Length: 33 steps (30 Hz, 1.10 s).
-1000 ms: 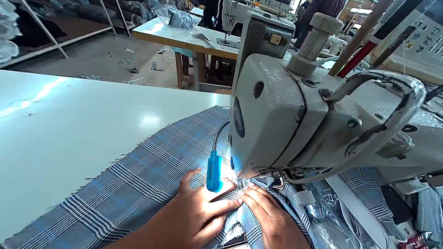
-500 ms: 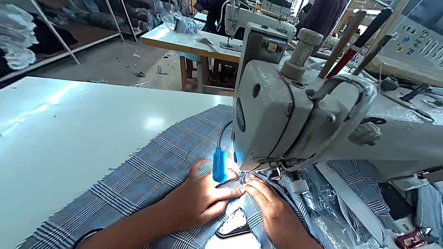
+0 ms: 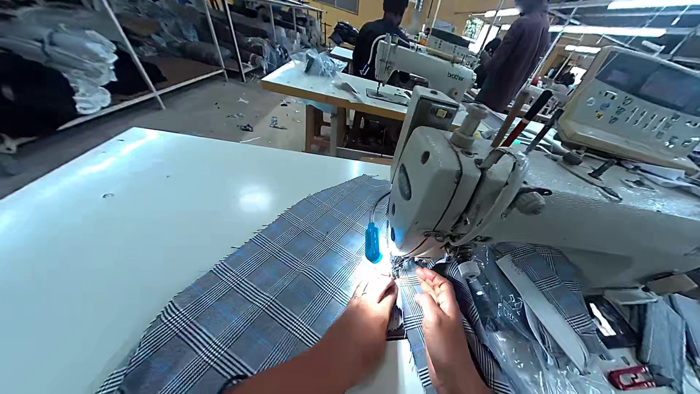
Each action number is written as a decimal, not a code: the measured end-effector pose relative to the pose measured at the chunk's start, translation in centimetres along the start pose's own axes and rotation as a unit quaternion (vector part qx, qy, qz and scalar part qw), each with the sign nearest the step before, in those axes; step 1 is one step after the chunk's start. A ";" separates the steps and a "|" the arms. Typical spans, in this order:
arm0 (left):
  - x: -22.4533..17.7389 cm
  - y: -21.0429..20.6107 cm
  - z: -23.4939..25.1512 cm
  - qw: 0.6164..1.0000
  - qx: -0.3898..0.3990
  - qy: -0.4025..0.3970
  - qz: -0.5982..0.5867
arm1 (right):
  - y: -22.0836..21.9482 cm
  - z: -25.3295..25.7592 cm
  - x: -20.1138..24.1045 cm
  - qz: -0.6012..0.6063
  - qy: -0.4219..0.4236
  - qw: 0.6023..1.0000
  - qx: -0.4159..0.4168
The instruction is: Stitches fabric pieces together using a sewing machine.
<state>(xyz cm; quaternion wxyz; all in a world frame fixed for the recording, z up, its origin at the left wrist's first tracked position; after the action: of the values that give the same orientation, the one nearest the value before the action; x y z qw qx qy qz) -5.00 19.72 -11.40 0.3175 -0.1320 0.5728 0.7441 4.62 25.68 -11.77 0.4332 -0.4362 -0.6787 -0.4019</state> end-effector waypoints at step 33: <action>1.7 1.5 -0.1 0.970 0.044 -0.235 0.045 | -1.4 -0.7 2.0 -0.374 0.486 0.790 0.004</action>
<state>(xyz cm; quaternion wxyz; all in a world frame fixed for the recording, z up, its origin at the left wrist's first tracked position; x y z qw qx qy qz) -7.25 20.00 -11.21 0.4151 0.0866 0.5192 0.7421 2.97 25.10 -9.90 0.5233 0.1067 -0.4905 -0.6887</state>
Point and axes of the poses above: each hand's wrist, its own z-axis towards the middle knuckle, its own y-axis out of the back of the hand, x = y × z, the point moved 10 cm from there along z, towards the middle knuckle, and after that the axes turned 15 degrees about -y, right-handed, at the moved point
